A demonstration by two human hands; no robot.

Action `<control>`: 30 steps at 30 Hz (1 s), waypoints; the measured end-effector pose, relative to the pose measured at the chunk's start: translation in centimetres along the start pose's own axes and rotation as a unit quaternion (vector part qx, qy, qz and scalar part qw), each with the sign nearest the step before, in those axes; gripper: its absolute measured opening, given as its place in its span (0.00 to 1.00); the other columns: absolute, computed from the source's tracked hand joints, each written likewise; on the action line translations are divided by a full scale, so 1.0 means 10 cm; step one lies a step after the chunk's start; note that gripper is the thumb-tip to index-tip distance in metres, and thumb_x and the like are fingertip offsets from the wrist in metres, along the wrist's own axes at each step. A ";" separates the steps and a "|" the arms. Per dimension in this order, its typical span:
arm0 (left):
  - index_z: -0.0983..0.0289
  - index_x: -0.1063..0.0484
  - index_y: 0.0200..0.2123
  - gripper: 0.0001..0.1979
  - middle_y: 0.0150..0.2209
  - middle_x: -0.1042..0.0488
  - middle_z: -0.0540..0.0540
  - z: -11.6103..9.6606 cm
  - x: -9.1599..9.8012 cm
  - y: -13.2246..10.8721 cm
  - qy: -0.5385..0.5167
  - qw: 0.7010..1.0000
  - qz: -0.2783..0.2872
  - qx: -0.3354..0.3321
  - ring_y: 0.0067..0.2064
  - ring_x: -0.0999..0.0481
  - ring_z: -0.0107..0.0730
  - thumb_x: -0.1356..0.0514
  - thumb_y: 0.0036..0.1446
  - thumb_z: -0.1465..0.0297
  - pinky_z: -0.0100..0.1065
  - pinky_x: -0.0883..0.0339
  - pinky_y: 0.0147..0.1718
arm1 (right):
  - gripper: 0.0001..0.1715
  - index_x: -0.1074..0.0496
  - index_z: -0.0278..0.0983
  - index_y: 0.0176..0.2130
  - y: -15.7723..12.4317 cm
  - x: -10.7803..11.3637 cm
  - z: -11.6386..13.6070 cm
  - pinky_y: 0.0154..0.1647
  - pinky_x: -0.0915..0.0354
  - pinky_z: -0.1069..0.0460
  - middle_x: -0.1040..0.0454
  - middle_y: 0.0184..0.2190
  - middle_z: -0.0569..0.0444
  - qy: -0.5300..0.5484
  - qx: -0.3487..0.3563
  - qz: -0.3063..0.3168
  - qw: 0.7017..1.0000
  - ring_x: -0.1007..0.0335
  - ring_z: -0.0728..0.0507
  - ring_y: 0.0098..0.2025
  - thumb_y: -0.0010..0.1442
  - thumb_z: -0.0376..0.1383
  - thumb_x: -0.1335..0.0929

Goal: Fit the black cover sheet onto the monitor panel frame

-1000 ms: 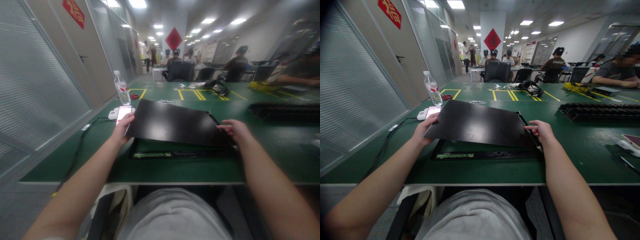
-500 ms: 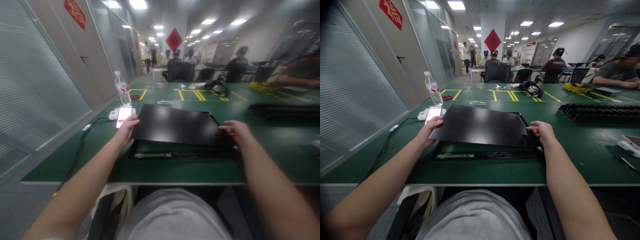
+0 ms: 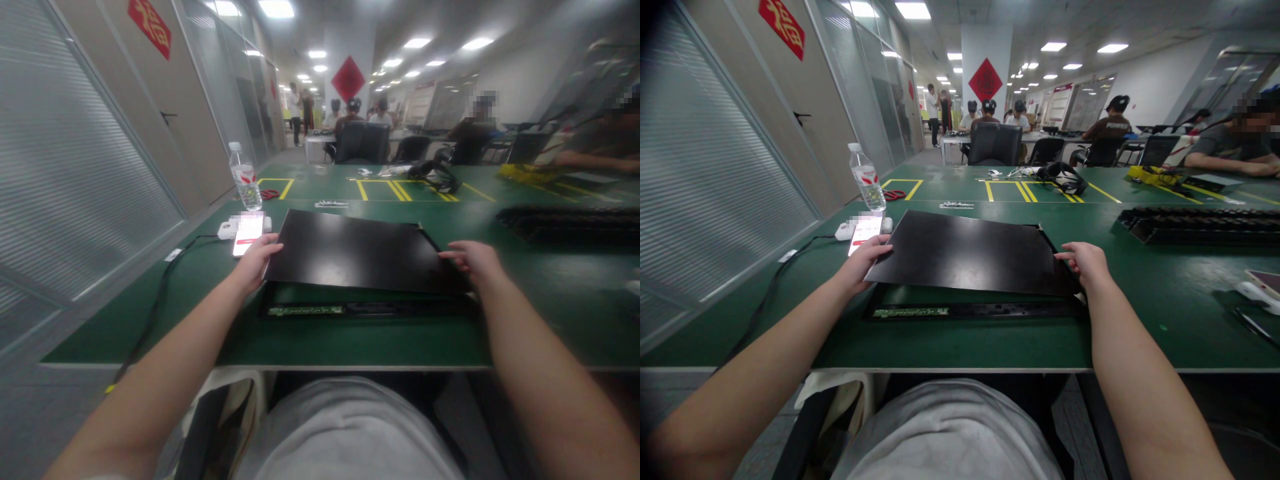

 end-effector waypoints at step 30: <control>0.65 0.27 0.41 0.17 0.29 0.21 0.53 0.10 0.03 0.04 0.060 0.997 -0.007 0.048 0.30 0.20 0.38 0.34 0.45 0.78 0.37 0.27 0.33 | 0.05 0.21 0.40 0.30 -0.03 -0.02 0.01 0.35 0.34 0.49 0.19 0.30 0.50 -0.340 0.172 -0.053 0.923 0.25 0.39 0.35 0.52 0.36 0.30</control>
Point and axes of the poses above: each hand's wrist, its own y-axis towards the middle knuckle, its own x-axis out of the back of the hand, z = x × y, the point moved 2 cm from there along y, towards the middle knuckle
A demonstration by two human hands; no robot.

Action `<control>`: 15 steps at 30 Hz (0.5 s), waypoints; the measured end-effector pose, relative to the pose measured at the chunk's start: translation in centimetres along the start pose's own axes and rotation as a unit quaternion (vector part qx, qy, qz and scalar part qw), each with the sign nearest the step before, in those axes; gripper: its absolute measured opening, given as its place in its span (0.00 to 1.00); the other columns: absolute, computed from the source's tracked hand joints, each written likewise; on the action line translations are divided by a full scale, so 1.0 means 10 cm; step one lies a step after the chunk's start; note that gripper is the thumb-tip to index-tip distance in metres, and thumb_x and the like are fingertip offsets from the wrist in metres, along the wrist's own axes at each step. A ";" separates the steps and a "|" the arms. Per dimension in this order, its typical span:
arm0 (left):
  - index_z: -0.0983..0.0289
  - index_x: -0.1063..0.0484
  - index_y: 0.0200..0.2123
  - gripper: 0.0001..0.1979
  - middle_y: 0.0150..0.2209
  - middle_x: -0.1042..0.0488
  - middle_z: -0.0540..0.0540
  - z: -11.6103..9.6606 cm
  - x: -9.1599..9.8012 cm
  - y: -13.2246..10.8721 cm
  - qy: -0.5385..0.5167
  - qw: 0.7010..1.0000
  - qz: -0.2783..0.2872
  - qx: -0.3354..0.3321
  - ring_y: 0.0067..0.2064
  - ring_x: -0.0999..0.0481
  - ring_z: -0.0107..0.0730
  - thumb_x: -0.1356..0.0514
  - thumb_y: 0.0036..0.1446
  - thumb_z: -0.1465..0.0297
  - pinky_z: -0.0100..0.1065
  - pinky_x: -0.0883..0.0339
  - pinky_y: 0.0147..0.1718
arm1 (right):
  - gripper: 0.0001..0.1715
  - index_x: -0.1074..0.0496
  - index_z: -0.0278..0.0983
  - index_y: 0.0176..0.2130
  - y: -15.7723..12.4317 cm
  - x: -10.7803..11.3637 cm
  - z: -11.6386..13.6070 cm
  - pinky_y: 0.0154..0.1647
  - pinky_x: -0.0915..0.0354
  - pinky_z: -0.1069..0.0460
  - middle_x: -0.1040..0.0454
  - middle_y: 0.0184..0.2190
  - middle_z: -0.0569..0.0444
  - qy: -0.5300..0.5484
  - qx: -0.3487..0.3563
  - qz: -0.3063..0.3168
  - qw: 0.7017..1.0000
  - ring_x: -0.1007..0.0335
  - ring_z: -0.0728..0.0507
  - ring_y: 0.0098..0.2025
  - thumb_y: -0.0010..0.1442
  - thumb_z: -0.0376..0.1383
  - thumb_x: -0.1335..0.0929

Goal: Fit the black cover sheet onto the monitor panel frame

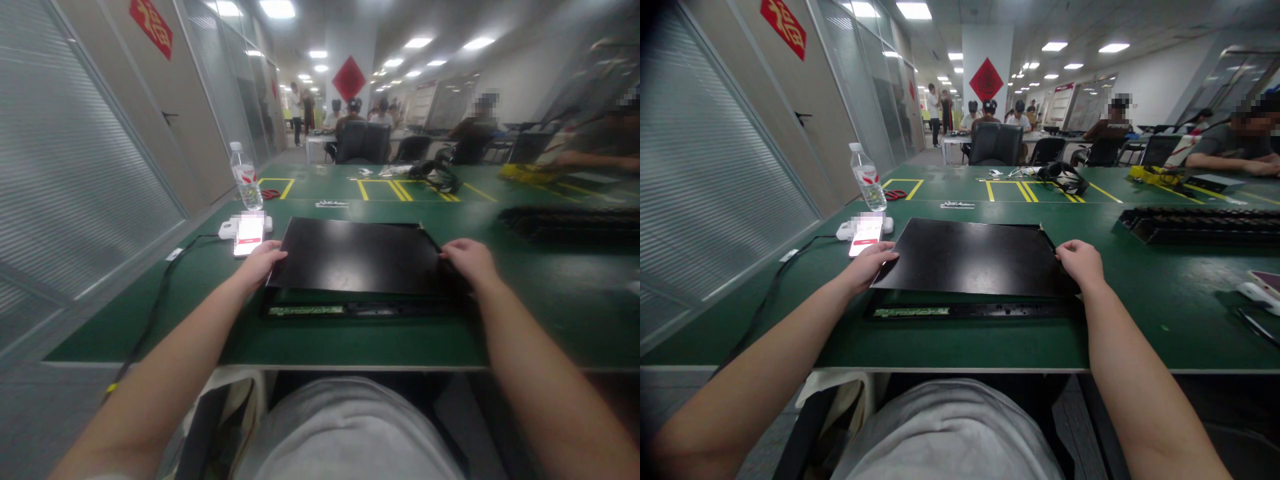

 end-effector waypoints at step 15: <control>0.65 0.27 0.42 0.18 0.30 0.21 0.54 0.04 0.01 0.03 0.023 1.000 -0.002 0.000 0.32 0.19 0.41 0.34 0.44 0.78 0.39 0.26 0.34 | 0.07 0.18 0.40 0.33 -0.03 0.01 0.04 0.35 0.34 0.49 0.20 0.31 0.49 -0.078 0.039 0.009 0.996 0.25 0.39 0.36 0.55 0.37 0.29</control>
Point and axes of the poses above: each hand's wrist, its own y-axis towards the middle knuckle, its own x-axis out of the back of the hand, z = x × y, the point moved 2 cm from there along y, towards the middle knuckle
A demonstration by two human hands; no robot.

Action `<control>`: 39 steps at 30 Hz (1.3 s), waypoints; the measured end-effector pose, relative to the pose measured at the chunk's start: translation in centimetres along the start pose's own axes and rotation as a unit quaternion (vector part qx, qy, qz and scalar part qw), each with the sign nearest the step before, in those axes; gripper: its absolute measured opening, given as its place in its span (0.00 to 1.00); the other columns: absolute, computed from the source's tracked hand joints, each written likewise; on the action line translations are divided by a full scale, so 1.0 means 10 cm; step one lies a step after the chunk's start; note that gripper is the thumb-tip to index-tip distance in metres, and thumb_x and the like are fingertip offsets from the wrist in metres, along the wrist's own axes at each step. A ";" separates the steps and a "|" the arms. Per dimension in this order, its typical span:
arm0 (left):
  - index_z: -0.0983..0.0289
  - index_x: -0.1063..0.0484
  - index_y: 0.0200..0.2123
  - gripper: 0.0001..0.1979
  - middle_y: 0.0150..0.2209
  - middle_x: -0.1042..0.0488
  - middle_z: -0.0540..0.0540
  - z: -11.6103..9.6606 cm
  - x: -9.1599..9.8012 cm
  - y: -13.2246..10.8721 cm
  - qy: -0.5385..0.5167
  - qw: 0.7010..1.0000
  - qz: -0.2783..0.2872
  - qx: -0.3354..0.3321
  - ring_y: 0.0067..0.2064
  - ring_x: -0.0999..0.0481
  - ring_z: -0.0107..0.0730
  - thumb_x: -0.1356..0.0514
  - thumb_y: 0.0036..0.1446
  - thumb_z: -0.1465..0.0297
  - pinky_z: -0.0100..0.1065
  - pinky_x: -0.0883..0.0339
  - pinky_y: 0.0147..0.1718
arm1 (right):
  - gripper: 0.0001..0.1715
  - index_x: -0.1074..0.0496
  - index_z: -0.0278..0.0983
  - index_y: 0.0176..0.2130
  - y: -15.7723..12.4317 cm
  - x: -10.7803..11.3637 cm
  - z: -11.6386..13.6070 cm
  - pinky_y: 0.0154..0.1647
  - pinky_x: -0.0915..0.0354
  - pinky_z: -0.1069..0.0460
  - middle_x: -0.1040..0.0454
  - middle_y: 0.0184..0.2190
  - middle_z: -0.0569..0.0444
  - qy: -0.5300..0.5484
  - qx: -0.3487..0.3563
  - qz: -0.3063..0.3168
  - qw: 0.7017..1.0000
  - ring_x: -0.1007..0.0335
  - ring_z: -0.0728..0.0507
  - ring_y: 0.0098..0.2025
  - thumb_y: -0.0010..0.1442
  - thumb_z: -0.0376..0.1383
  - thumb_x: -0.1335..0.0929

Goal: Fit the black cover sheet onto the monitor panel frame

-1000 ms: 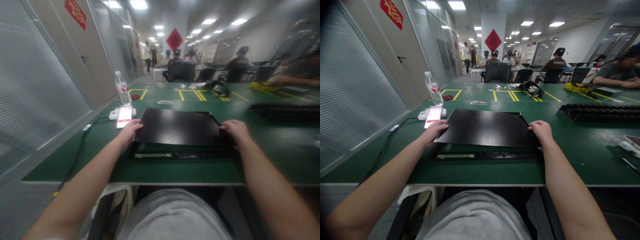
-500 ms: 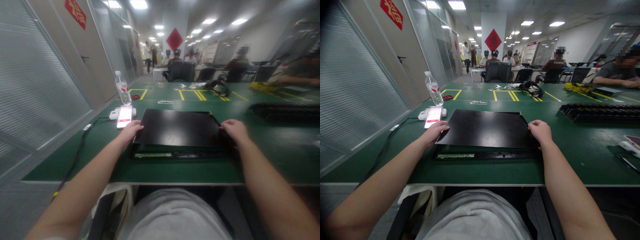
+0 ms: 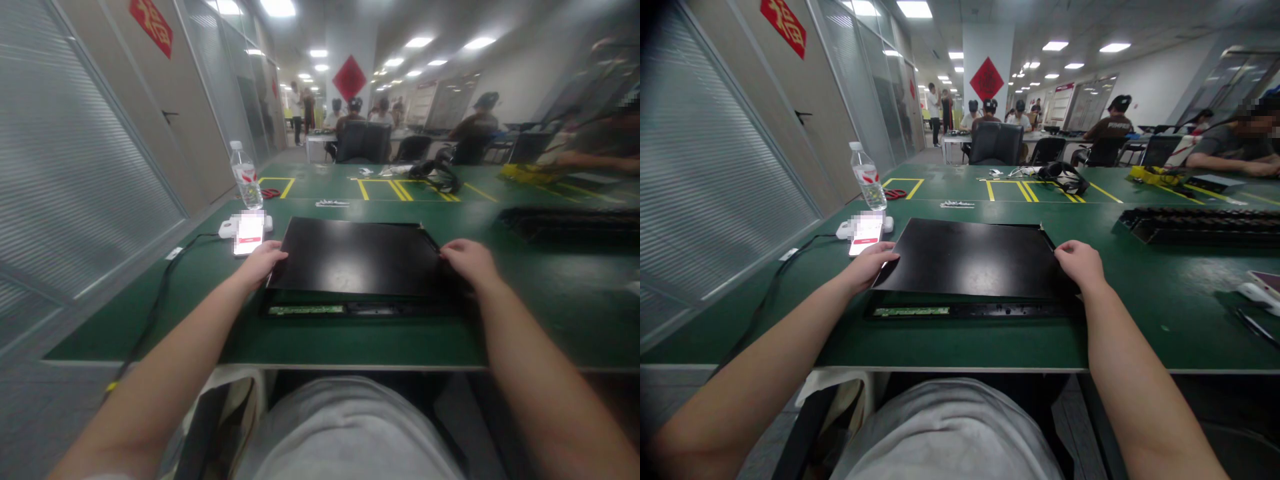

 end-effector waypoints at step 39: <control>0.65 0.20 0.42 0.23 0.30 0.18 0.56 -0.03 -0.07 -0.03 -0.028 0.999 0.037 0.001 0.33 0.18 0.44 0.39 0.38 0.78 0.38 0.24 0.31 | 0.08 0.17 0.40 0.34 0.06 -0.09 -0.05 0.47 0.29 0.48 0.17 0.40 0.49 0.058 -0.036 0.091 0.994 0.22 0.39 0.43 0.54 0.30 0.28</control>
Point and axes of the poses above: each hand's wrist, its own y-axis towards the middle knuckle, its own x-axis out of the back of the hand, z = x × y, the point moved 2 cm from there along y, towards the middle knuckle
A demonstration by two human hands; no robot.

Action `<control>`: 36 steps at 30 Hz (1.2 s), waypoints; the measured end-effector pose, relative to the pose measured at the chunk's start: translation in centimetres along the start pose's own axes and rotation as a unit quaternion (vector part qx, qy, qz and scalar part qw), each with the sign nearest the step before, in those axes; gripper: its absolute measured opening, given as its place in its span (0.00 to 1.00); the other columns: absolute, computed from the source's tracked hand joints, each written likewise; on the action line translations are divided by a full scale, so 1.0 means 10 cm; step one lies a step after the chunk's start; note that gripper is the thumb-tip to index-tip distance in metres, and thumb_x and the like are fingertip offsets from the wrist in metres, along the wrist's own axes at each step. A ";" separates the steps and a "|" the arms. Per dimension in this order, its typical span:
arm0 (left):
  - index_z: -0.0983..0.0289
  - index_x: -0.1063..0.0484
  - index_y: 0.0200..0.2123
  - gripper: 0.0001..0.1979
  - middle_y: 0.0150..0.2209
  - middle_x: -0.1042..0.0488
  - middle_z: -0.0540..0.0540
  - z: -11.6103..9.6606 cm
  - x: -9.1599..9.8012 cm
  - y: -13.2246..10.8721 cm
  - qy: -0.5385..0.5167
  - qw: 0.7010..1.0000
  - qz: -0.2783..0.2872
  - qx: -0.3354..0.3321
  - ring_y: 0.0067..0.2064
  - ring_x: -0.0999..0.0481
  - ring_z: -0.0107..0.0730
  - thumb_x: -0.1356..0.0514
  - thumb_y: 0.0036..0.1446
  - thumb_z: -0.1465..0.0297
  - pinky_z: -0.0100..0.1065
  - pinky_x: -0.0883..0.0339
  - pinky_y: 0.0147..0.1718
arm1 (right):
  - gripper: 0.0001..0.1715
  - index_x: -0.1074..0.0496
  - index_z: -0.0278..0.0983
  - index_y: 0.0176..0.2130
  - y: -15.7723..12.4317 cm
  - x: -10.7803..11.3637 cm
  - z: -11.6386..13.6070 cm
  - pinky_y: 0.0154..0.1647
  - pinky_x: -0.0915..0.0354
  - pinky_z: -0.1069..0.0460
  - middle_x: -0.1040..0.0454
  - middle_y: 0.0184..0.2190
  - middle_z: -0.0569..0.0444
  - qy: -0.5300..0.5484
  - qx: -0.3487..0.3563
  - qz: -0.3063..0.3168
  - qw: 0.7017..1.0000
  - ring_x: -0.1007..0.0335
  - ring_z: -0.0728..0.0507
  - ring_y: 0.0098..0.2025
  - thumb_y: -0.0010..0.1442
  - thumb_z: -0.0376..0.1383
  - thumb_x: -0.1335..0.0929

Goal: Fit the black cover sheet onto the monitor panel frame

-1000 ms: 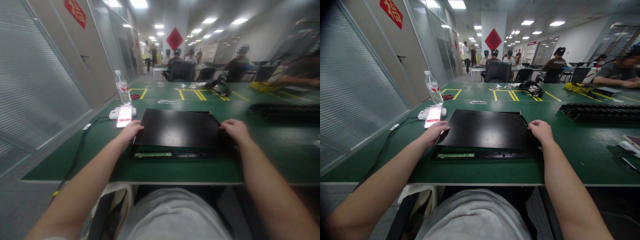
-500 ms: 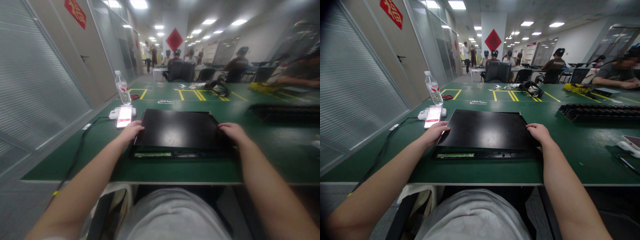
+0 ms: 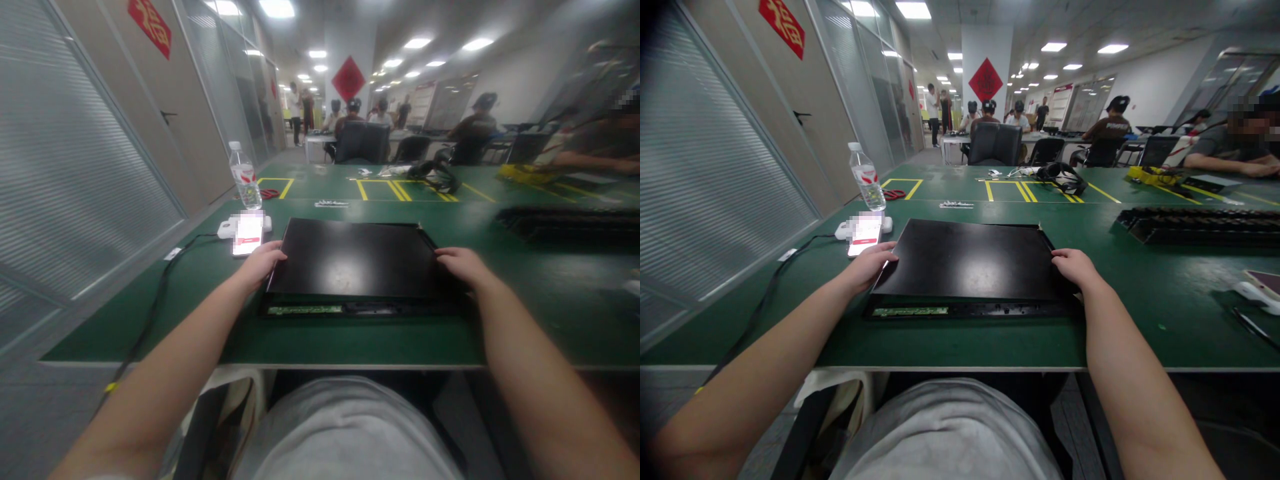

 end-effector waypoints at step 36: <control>0.70 0.21 0.49 0.29 0.30 0.18 0.56 -0.06 -0.06 -0.07 -0.038 0.999 -0.027 0.008 0.31 0.17 0.43 0.41 0.39 0.81 0.36 0.25 0.28 | 0.22 0.16 0.37 0.49 0.04 -0.03 -0.08 0.48 0.30 0.49 0.17 0.45 0.47 0.010 -0.018 0.040 0.999 0.22 0.40 0.44 0.55 0.30 0.30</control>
Point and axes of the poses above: each hand's wrist, its own y-axis towards the middle knuckle, its own x-axis out of the back of the hand, z = x × y, the point moved 2 cm from there along y, towards the middle knuckle
